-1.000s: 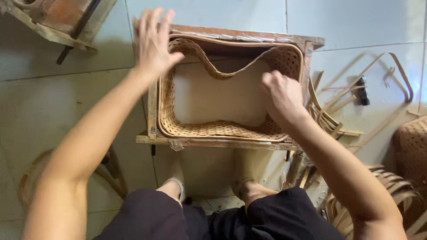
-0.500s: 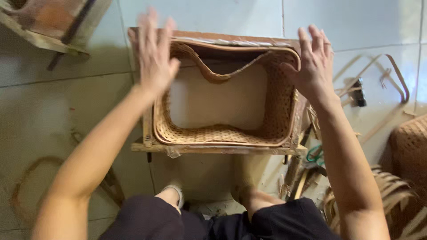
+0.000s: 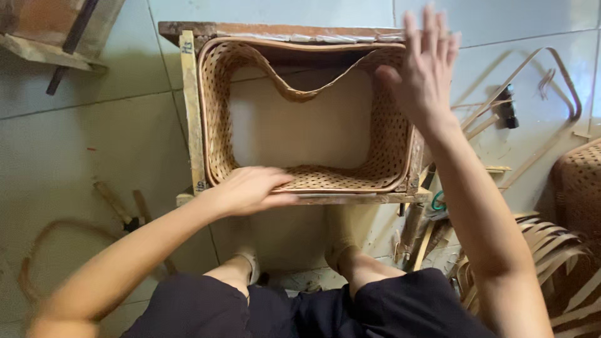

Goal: The person weaves a rectangular basket by hand, bending and inserting thin wooden strips into a wooden mold. They use a hammer to secure the strips and scissors to trim excess material, gradually building the basket's frame and sides.

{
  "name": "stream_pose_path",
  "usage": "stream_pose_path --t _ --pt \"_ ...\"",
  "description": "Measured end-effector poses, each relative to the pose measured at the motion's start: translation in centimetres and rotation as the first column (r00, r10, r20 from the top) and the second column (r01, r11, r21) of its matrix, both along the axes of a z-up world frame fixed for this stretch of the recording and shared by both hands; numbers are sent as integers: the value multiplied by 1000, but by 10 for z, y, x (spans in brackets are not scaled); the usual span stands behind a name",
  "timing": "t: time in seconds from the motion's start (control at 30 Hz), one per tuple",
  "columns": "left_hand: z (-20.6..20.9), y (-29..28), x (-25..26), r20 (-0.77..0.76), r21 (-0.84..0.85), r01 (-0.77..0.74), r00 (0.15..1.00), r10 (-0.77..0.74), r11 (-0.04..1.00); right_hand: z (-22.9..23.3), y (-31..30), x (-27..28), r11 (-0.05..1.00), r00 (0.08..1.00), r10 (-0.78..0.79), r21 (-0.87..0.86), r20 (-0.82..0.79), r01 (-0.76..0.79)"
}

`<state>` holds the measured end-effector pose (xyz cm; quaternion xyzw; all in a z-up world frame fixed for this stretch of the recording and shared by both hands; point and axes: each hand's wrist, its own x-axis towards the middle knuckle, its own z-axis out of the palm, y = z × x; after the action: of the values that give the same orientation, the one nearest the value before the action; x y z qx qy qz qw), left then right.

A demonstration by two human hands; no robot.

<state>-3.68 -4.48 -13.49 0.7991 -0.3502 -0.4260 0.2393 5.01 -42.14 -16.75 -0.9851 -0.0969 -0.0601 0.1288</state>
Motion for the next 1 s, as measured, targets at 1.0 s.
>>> stream_pose_path --t 1.0 --pt "-44 -60 -9 225 -185 -239 934 278 953 47 13 -130 711 670 553 -138 -494 -689"
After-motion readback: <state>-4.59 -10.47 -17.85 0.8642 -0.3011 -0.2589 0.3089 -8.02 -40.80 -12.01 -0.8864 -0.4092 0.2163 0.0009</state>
